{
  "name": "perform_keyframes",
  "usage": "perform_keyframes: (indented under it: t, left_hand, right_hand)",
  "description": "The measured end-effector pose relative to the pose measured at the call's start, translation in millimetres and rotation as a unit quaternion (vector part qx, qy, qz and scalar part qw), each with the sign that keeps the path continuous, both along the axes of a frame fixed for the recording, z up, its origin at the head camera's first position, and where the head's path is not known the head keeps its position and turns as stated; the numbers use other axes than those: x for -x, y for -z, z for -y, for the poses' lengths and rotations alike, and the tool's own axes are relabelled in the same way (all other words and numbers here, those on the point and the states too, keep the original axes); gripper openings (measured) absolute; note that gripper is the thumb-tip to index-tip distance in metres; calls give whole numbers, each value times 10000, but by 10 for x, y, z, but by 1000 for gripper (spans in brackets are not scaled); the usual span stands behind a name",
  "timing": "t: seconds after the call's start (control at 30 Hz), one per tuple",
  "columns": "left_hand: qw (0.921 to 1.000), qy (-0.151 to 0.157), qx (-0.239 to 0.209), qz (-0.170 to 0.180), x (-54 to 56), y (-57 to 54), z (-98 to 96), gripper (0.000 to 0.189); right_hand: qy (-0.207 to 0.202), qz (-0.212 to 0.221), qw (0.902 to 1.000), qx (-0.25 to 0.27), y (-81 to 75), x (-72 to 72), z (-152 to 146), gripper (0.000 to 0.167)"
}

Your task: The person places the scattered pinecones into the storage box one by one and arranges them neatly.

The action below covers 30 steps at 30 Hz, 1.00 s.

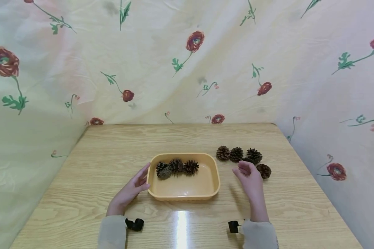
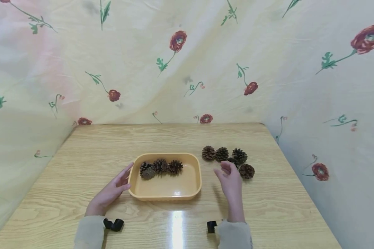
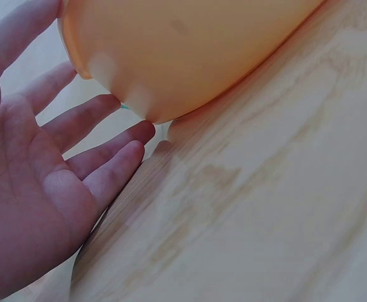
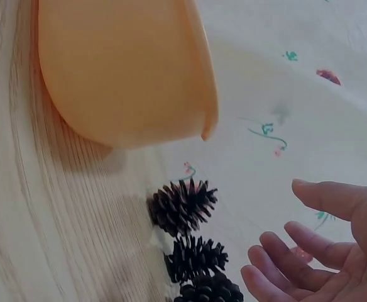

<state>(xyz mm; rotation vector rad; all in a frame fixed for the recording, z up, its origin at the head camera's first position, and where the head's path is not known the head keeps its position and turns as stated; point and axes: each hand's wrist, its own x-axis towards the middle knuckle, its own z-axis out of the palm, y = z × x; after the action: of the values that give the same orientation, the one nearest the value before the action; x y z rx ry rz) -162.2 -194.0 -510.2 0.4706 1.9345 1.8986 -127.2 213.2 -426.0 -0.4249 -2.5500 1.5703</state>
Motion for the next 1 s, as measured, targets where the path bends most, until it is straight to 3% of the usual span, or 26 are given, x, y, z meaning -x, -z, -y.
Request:
perform_keyframes:
  t: [0.3, 0.57, 1.0]
  left_hand:
    - [9995, 70, 57, -287, 0, 31, 3, 77]
    - [9998, -7, 115, -139, 4, 21, -10, 77]
    - [9999, 38, -63, -102, -6, 17, 0, 77]
  right_hand:
    - [390, -271, 9988, 145, 49, -26, -94, 47]
    - [804, -487, 9954, 179, 89, -40, -206, 49]
    - [1221, -749, 9894, -257, 119, -57, -360, 51]
